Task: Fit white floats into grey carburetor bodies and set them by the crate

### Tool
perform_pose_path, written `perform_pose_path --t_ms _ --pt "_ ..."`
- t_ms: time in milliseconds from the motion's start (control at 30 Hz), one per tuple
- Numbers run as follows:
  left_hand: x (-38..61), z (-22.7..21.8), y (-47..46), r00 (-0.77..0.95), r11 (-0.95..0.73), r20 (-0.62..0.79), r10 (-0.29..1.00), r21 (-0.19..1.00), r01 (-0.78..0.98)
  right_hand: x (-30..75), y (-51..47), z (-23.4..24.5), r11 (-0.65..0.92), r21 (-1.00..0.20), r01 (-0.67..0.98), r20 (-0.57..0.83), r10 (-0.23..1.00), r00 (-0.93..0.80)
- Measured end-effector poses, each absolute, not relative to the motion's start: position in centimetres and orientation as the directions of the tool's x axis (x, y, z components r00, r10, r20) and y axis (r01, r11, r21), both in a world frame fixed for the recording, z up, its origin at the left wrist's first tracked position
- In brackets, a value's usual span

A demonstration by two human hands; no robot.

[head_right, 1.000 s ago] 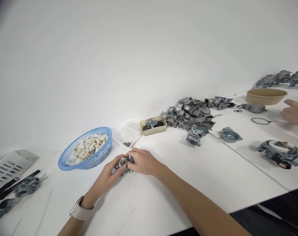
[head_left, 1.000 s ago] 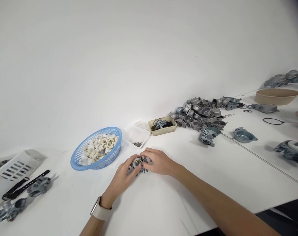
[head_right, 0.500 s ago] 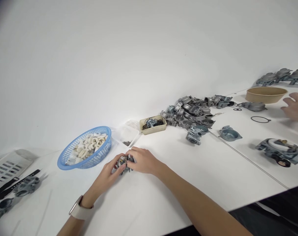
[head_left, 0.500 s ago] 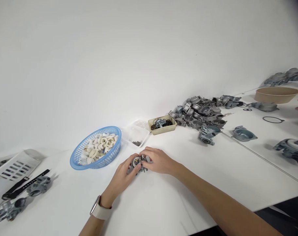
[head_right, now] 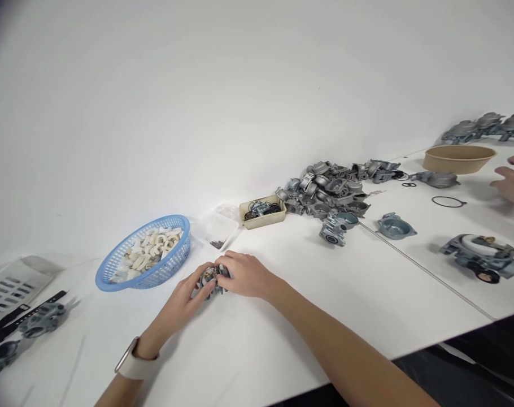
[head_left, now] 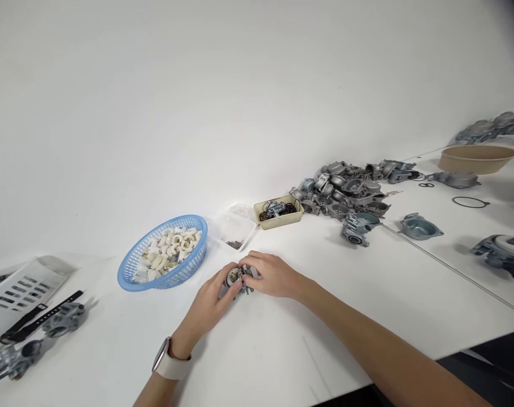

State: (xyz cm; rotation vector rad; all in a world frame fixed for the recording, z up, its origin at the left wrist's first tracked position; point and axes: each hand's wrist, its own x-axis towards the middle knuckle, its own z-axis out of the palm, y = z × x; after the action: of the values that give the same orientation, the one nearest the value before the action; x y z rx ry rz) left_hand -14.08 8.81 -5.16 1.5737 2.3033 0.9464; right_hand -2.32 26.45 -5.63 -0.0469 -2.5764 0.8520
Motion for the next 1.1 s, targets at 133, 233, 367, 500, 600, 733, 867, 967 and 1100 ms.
perform_pose_path --t_ms 133,233,367,500,600,733,867,967,1100 --pt "-14.2 -5.2 8.9 -0.399 0.209 0.196 0.896 0.606 0.767 -2.4 26.5 -5.8 0.804 -0.585 -0.11 0.393 0.162 -0.905" --pt "-14.3 -5.2 8.9 -0.389 0.197 0.204 0.898 0.604 0.772 -2.5 26.5 -5.9 0.797 -0.593 -0.12 0.406 0.167 -0.899" --pt "-14.4 -5.2 9.0 -0.391 0.2 0.2 0.898 0.607 0.769 -2.6 26.6 -6.2 0.792 -0.598 -0.123 0.414 0.174 -0.894" --pt "-14.4 -5.2 8.9 -0.396 0.203 0.196 0.897 0.613 0.764 -2.8 26.7 -6.4 0.784 -0.605 -0.14 0.427 0.171 -0.888" --pt "-14.5 -5.2 9.0 -0.392 0.201 0.196 0.899 0.612 0.765 -2.9 26.8 -6.4 0.756 -0.635 -0.16 0.427 0.171 -0.888" --pt "-14.6 -5.3 9.0 -0.385 0.197 0.197 0.901 0.606 0.771 -2.9 26.9 -6.3 0.683 -0.712 -0.164 0.383 0.182 -0.906" --pt "-14.7 -5.6 9.1 -0.393 0.207 0.192 0.9 0.604 0.769 -3.0 27.0 -6.2 0.653 -0.741 -0.159 0.37 0.199 -0.907" --pt "-14.8 -5.7 9.1 -0.392 0.198 0.208 0.896 0.603 0.773 -3.1 27.1 -6.4 0.658 -0.732 -0.177 0.4 0.205 -0.894" --pt "-14.8 -5.6 9.1 -0.389 0.195 0.203 0.898 0.609 0.769 -3.4 27.1 -6.7 0.607 -0.776 -0.17 0.378 0.233 -0.896"
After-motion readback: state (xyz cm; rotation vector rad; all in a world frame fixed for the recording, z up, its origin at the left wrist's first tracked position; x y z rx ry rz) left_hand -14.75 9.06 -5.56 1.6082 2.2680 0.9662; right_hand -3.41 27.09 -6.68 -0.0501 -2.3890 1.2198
